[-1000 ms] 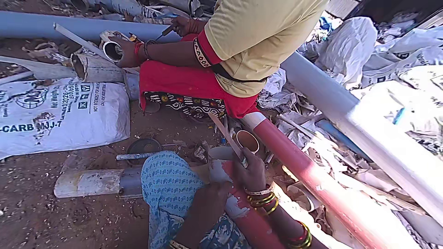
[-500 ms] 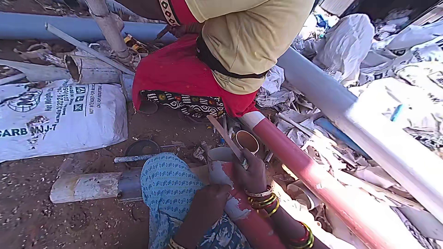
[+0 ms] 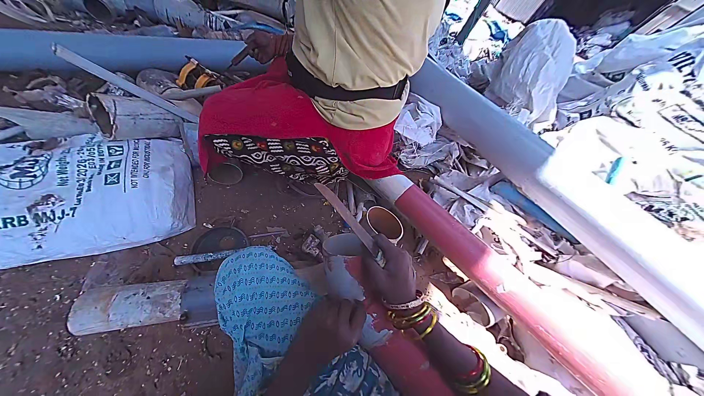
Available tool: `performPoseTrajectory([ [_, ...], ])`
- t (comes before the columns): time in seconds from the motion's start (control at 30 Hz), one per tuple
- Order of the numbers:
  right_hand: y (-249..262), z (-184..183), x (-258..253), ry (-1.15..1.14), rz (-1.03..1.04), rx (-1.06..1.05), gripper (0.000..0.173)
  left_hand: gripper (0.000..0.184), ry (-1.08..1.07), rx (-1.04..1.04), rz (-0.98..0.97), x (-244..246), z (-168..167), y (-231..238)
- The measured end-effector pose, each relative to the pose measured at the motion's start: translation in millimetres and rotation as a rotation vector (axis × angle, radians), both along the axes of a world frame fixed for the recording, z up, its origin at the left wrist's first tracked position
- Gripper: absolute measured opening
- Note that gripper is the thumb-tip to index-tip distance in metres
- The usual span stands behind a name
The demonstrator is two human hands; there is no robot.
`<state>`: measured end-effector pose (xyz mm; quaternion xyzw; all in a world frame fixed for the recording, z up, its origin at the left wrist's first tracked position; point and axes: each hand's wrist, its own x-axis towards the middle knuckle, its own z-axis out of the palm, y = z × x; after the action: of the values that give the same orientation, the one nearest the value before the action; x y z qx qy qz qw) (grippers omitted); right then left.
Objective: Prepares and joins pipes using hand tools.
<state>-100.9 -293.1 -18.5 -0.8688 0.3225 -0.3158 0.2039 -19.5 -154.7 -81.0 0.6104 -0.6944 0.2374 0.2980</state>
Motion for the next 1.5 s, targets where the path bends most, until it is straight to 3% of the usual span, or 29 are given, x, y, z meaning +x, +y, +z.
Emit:
performPoseTrajectory([
  [0.6,-0.4,2.2,-0.6,0.021,0.014,-0.013,0.026,0.021,-0.041,-0.076,0.103,-8.6,-3.2,0.3],
  [0.77,3.5,2.5,-0.3,0.032,0.010,-0.014,0.025,0.016,0.091,-0.113,0.185,-1.9,3.1,-8.4],
  [0.87,2.5,3.5,-0.2,0.036,0.020,-0.007,0.025,0.018,0.485,-0.073,0.191,-8.4,7.2,-11.3],
  [0.97,2.5,3.8,-0.2,0.028,0.021,-0.011,0.023,0.017,1.419,0.123,0.106,-22.8,36.6,-4.5],
  [1.03,2.2,3.1,-0.5,0.016,0.022,-0.020,0.022,0.032,2.027,0.244,-0.002,-24.7,56.9,-0.4],
  [1.1,1.9,2.5,-0.4,0.012,0.028,-0.029,0.022,0.043,2.350,0.331,-0.003,-23.5,66.3,4.7],
  [1.23,1.2,2.5,-0.7,0.012,0.027,-0.026,0.023,0.053,2.568,0.146,-0.090,-19.2,66.2,11.0],
  [1.33,0.4,1.4,-0.9,0.012,0.031,-0.032,0.024,0.059,2.585,-0.036,-0.227,-14.9,63.5,10.3],
  [1.5,-0.7,1.1,-0.9,0.010,0.033,-0.038,0.024,0.064,2.561,-0.018,-0.332,-7.8,63.7,6.9],
])
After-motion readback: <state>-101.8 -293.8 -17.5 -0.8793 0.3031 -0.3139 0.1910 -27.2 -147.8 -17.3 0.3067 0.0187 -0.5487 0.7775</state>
